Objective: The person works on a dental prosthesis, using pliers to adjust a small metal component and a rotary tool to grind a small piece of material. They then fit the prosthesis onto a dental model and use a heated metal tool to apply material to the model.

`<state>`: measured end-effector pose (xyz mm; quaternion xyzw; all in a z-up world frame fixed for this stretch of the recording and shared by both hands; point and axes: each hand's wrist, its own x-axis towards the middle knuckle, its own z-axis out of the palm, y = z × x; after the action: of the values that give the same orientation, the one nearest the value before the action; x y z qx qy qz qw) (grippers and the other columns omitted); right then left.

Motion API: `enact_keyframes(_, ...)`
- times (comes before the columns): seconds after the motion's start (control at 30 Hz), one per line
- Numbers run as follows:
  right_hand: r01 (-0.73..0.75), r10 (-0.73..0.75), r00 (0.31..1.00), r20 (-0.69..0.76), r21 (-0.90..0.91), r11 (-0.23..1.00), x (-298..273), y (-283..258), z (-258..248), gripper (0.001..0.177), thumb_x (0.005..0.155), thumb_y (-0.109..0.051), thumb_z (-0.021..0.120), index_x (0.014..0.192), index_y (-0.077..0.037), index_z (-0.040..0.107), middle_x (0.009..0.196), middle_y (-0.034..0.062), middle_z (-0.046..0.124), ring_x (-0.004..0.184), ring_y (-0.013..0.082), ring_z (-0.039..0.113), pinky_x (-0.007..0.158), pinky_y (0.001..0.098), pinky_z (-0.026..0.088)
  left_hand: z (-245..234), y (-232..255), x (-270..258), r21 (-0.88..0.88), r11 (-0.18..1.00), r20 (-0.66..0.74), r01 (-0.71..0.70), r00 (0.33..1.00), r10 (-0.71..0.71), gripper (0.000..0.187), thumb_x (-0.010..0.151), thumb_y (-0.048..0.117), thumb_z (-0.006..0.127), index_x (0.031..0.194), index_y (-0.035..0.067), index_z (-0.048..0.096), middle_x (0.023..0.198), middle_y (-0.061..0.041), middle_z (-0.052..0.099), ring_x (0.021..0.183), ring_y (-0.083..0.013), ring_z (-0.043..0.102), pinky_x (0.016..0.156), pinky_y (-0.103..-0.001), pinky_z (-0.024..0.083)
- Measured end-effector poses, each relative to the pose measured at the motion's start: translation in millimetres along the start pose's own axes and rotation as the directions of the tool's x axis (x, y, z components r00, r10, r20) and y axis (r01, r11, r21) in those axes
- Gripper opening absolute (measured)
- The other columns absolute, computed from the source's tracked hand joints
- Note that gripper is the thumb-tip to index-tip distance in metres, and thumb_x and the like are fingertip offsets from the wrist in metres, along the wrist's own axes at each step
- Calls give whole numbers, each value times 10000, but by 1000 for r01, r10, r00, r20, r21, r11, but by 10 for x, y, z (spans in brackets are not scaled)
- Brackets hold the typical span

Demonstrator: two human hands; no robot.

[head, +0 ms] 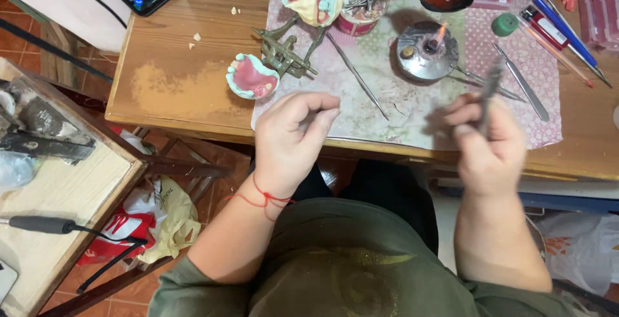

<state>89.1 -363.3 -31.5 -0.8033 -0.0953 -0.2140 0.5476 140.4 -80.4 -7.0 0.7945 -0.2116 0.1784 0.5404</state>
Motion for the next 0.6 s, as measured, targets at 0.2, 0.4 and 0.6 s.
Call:
enact_keyframes(0.2, 48, -61, 998, -14, -448, 893, -156, 246, -704, 218, 1063, -62, 529, 1030, 30, 724, 1132, 207, 668, 1119, 334, 617, 1057, 462, 474, -151, -5, -67, 64, 998, 22, -27, 999, 25, 26, 964, 77, 705, 986, 78, 717, 940, -51, 748, 853, -196, 717, 831, -312, 548)
enact_keyframes(0.4, 51, -96, 995, -23, -715, 697, -347, 582, -1103, 200, 1132, 44, 663, 1240, 68, 829, 1183, 246, 649, 1174, 385, 615, 1086, 504, 481, -257, -123, -152, 269, 949, 38, -166, 986, 162, 59, 989, -12, 645, 998, 3, 702, 966, -102, 744, 903, -284, 709, 875, -385, 559)
enact_keyframes(0.6, -194, 67, 978, -199, -729, 656, -298, 688, -1050, 153, 1179, -42, 753, 1198, 80, 662, 1312, 226, 632, 1143, 359, 625, 974, 438, 474, 11, -187, -124, 684, 679, 115, -269, 958, 264, 141, 933, 57, 710, 1058, 103, 755, 938, -62, 689, 771, -264, 623, 728, -356, 506)
